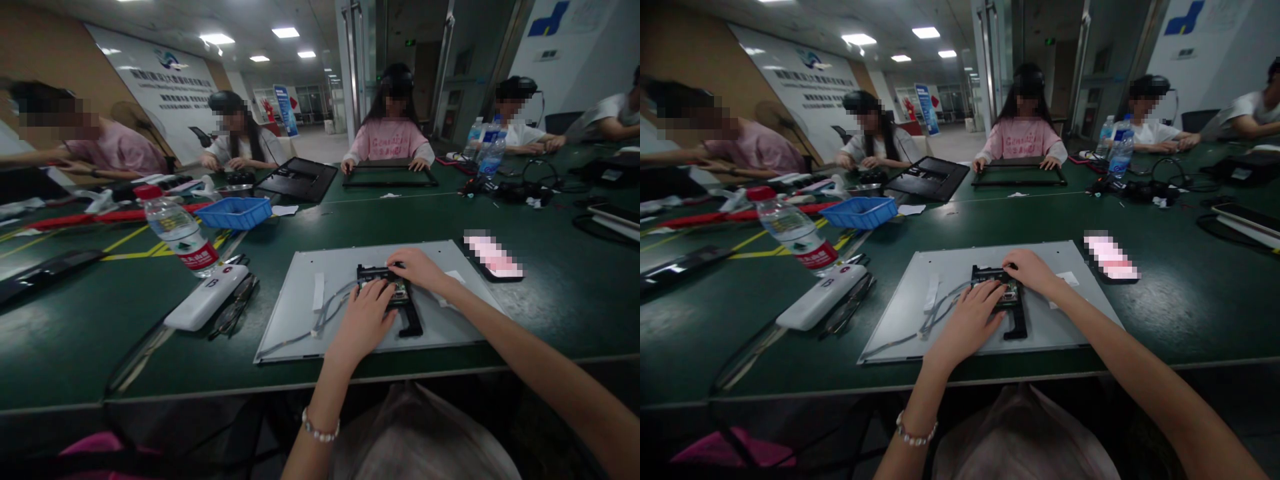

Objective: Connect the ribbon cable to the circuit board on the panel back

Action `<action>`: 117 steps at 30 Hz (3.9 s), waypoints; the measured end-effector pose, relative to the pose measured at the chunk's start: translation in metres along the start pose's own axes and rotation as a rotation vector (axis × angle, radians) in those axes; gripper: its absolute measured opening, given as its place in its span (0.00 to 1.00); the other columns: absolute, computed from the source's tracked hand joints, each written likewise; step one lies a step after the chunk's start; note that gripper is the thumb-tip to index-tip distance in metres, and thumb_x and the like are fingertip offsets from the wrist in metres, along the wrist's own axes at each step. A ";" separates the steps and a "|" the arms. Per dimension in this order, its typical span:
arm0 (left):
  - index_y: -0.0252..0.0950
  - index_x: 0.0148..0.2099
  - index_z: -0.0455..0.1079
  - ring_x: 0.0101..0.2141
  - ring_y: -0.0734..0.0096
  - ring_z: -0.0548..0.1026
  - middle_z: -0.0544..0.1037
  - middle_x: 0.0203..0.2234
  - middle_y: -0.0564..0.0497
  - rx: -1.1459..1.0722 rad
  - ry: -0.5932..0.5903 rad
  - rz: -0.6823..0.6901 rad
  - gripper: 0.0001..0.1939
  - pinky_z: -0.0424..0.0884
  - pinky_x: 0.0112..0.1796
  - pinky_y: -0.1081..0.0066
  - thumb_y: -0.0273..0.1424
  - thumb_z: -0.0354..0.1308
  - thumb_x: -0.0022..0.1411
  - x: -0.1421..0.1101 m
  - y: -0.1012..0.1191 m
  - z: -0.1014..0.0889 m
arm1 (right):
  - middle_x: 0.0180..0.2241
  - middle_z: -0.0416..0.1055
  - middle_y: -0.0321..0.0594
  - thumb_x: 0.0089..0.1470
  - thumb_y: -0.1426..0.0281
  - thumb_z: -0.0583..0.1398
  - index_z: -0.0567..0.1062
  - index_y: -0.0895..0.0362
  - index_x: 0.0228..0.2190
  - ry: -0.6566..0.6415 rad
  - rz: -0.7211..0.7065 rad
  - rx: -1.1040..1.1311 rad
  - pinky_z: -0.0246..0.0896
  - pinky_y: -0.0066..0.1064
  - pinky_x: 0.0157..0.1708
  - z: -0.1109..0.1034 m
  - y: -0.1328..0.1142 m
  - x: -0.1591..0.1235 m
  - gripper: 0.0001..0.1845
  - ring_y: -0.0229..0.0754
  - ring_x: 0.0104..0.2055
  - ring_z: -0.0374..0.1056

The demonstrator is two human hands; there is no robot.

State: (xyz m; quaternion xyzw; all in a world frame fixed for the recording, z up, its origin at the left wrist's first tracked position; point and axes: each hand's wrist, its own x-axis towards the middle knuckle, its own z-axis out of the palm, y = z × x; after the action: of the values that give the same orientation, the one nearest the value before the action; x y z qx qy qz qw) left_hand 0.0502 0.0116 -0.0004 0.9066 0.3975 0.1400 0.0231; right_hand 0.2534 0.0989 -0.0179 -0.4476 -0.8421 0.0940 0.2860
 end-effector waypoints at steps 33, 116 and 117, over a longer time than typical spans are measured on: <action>0.41 0.62 0.56 0.59 0.59 0.59 0.63 0.59 0.46 0.016 0.005 0.003 0.23 0.55 0.58 0.56 0.34 0.49 0.66 0.001 0.000 0.001 | 0.38 0.78 0.41 0.57 0.72 0.56 0.80 0.55 0.36 -0.068 0.020 -0.115 0.61 0.29 0.43 -0.001 -0.032 0.046 0.11 0.43 0.42 0.72; 0.41 0.62 0.56 0.60 0.59 0.59 0.63 0.60 0.46 0.036 -0.011 0.016 0.22 0.54 0.58 0.54 0.34 0.47 0.67 0.003 0.000 0.001 | 0.39 0.76 0.46 0.59 0.69 0.55 0.78 0.57 0.37 -0.129 0.041 -0.300 0.62 0.34 0.44 -0.015 -0.022 0.004 0.11 0.47 0.45 0.70; 0.41 0.62 0.55 0.60 0.59 0.59 0.63 0.60 0.46 0.036 -0.013 0.016 0.22 0.54 0.58 0.54 0.34 0.47 0.67 0.003 0.000 0.001 | 0.38 0.76 0.46 0.59 0.71 0.55 0.78 0.57 0.36 -0.141 0.049 -0.318 0.62 0.33 0.43 -0.011 -0.022 0.005 0.11 0.46 0.43 0.70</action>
State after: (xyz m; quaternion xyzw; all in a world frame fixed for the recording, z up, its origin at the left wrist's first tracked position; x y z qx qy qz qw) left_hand 0.0525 0.0140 -0.0001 0.9108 0.3926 0.1271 0.0085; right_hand 0.2425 0.0894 0.0025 -0.5000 -0.8530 -0.0024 0.1495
